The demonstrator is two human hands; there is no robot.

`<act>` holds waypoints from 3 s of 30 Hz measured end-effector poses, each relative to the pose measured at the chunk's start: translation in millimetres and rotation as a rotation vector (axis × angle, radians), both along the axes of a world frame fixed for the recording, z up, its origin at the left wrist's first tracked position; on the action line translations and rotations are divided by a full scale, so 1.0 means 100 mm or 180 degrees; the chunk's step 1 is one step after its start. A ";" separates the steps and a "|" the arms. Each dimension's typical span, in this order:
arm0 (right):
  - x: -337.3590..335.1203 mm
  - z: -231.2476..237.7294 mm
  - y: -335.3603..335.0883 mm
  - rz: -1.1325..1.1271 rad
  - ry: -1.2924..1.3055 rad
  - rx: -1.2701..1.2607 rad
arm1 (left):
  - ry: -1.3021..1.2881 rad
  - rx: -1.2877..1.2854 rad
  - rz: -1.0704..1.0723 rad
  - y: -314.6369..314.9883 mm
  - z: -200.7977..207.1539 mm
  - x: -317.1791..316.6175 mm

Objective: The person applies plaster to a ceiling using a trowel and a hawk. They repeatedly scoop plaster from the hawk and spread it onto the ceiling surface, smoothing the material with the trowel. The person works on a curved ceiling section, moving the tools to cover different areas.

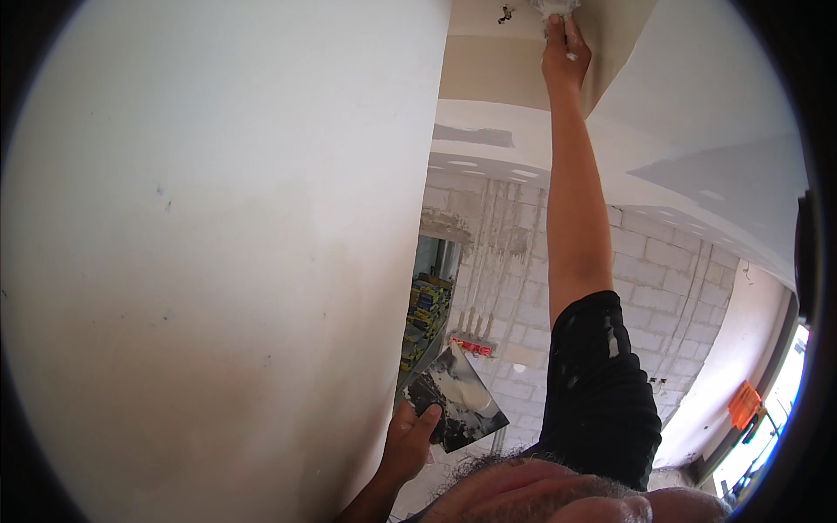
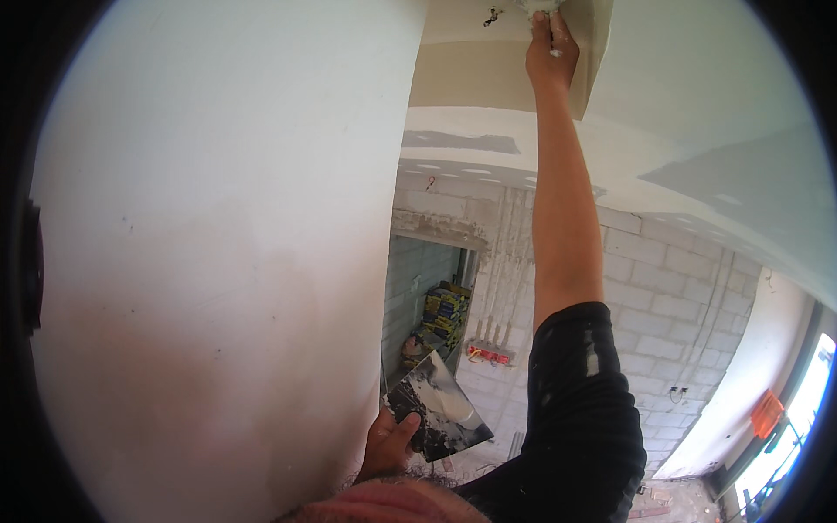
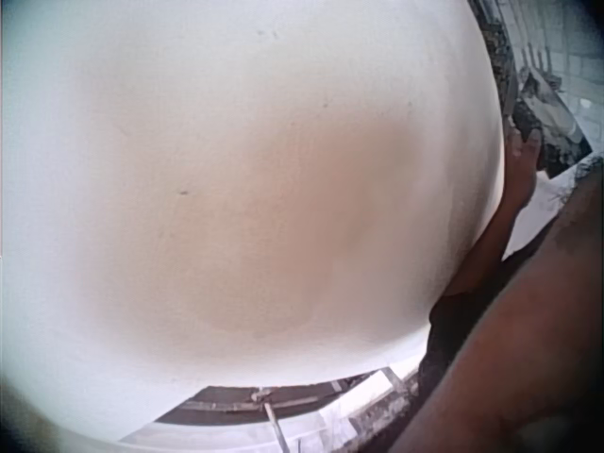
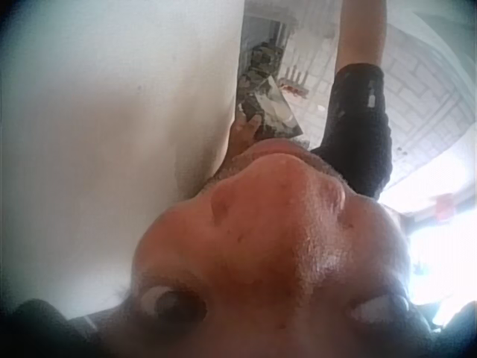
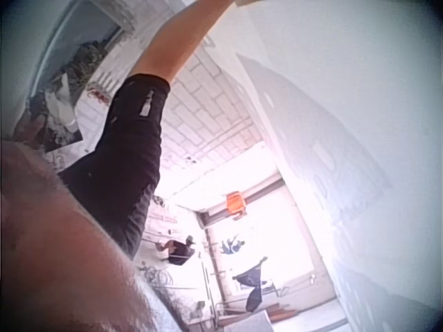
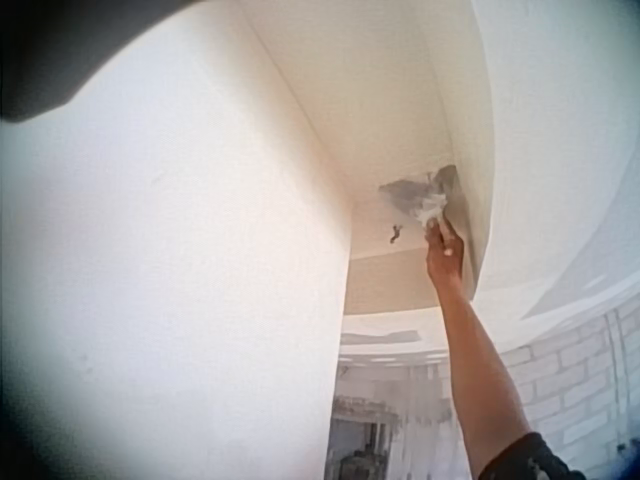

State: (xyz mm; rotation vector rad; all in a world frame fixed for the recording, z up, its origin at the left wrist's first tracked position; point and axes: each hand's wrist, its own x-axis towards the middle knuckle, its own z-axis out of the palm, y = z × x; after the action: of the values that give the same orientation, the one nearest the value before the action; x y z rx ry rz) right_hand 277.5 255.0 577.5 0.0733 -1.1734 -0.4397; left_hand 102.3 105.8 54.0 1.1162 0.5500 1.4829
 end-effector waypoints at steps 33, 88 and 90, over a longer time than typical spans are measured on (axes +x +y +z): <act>-0.06 0.18 -0.24 -0.0960 0.0161 0.0459 | 0.0275 0.0009 0.0017 0.01 0.01 -0.04; -0.13 0.23 -0.34 -0.1194 0.0138 0.0725 | 0.0125 0.0126 -0.0010 -0.01 0.06 -0.04; -0.11 0.24 -0.34 -0.1241 0.0104 0.0621 | 0.0201 0.0107 0.0010 0.05 -0.02 -0.04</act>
State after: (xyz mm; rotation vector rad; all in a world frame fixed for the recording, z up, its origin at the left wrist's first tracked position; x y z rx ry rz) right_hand 266.2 220.9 601.1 0.0052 -1.1108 -0.8961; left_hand 98.7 110.7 52.2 1.1921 0.5725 1.4685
